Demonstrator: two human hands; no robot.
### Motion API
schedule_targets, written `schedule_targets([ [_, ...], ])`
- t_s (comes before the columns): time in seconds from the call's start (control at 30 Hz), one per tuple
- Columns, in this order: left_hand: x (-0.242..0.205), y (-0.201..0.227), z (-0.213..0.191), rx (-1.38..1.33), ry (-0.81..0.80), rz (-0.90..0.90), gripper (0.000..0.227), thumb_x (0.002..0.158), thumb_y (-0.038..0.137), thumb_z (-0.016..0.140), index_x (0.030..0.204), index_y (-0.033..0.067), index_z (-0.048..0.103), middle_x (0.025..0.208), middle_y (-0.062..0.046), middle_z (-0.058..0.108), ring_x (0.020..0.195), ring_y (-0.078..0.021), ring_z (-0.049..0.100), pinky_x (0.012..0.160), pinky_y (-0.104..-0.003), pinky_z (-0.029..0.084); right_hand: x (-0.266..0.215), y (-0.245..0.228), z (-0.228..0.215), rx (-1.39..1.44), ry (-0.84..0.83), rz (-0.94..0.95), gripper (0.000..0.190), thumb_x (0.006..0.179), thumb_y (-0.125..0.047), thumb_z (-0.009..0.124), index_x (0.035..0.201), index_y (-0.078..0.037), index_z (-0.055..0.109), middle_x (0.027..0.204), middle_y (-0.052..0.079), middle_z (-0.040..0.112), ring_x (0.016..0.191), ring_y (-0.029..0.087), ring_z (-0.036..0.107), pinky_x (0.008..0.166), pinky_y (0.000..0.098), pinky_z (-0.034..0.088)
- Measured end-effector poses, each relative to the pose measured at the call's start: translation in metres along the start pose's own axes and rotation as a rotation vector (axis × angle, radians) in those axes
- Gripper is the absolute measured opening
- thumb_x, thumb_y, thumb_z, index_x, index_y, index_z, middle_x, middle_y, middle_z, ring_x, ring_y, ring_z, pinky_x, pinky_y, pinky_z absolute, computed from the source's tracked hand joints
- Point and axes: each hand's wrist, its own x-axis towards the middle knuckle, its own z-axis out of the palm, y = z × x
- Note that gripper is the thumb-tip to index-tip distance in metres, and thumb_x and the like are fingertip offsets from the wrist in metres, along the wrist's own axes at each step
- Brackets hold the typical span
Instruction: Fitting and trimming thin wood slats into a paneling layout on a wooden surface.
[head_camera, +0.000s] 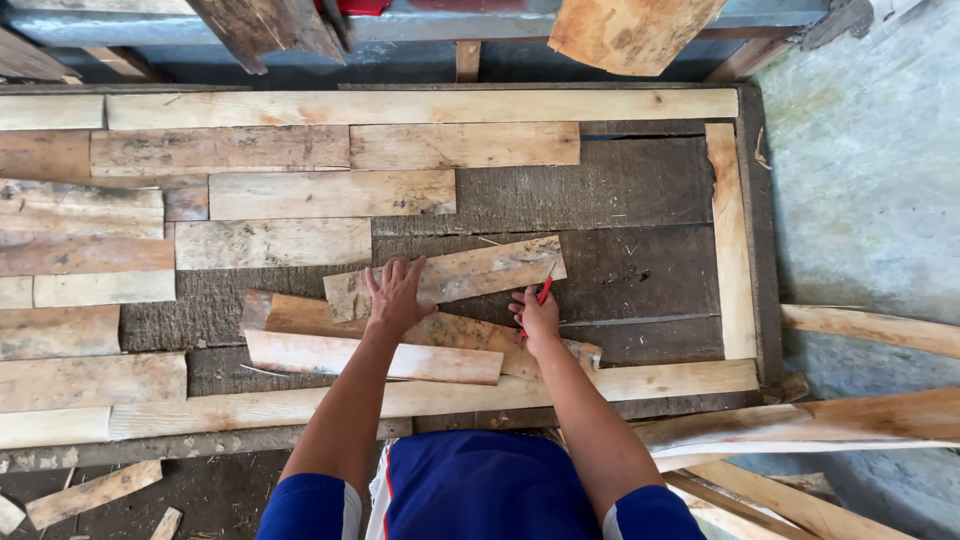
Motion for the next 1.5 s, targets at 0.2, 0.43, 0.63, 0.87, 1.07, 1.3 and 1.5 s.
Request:
schedule_targets([
  [0.2,0.001,0.012,-0.018,-0.014,0.008,0.055,0.120,0.063,0.059,0.090,0.159,0.0277,0.026,0.159,-0.011,0.037,0.150,-0.0319,0.031,0.123,-0.070,0.004,-0.004,-0.023,0.009,0.303,0.037,0.109,0.023,0.095,-0.024,0.078,0.099,-0.013,0.058,0.091,0.000,0.067,0.069,0.012,0.062,0.049,0.0262,0.043],
  [0.43,0.027,0.076,-0.039,-0.093,0.082,0.103,0.094,0.078,0.073,0.078,0.148,0.0187,0.046,0.145,-0.014,0.054,0.140,-0.0334,0.045,0.121,-0.070,0.010,0.013,-0.032,0.003,0.424,-0.033,-0.019,0.019,0.093,-0.019,0.079,0.094,-0.013,0.060,0.083,-0.003,0.061,0.066,0.009,0.057,0.048,0.0257,0.043],
  [0.63,0.082,0.123,-0.040,-0.326,0.087,0.140,0.073,0.074,0.055,0.082,0.132,0.0149,0.067,0.124,-0.010,0.073,0.116,-0.0311,0.068,0.103,-0.050,0.048,0.003,-0.055,0.000,0.429,-0.149,-0.049,0.019,0.090,-0.016,0.080,0.094,-0.016,0.061,0.083,-0.005,0.061,0.069,0.008,0.057,0.051,0.0242,0.043],
  [0.87,0.124,0.144,-0.032,-0.631,-0.134,0.126,0.050,0.070,0.038,0.088,0.110,0.0091,0.079,0.094,-0.010,0.078,0.088,-0.0248,0.074,0.082,-0.040,0.056,0.009,-0.070,-0.007,0.430,-0.195,-0.005,0.019,0.089,-0.018,0.081,0.095,-0.015,0.063,0.083,-0.004,0.062,0.070,0.009,0.058,0.053,0.0239,0.044],
  [1.07,0.143,0.152,-0.018,-0.794,-0.255,0.073,0.039,0.073,0.032,0.085,0.097,0.0033,0.080,0.082,-0.008,0.078,0.073,-0.0168,0.069,0.072,-0.035,0.055,0.026,-0.069,-0.017,0.443,-0.218,-0.016,0.022,0.089,-0.018,0.082,0.093,-0.014,0.060,0.082,-0.003,0.062,0.070,0.009,0.059,0.053,0.0253,0.044],
  [1.3,0.168,0.174,-0.026,-0.782,-0.327,-0.028,0.036,0.077,0.032,0.085,0.090,-0.0008,0.078,0.083,-0.011,0.076,0.074,-0.0202,0.066,0.073,-0.037,0.052,0.025,-0.093,-0.014,0.410,-0.164,0.037,0.020,0.090,-0.023,0.081,0.094,-0.015,0.063,0.080,-0.004,0.063,0.071,0.010,0.061,0.054,0.0254,0.046],
  [1.5,0.183,0.208,-0.038,-0.663,0.002,0.222,0.079,0.076,0.040,0.086,0.142,0.0097,0.055,0.124,-0.012,0.070,0.113,-0.0261,0.066,0.095,-0.048,0.050,0.066,-0.100,-0.011,0.417,-0.068,-0.069,0.020,0.089,-0.019,0.081,0.091,-0.017,0.061,0.082,-0.005,0.065,0.072,0.009,0.061,0.057,0.0253,0.048],
])
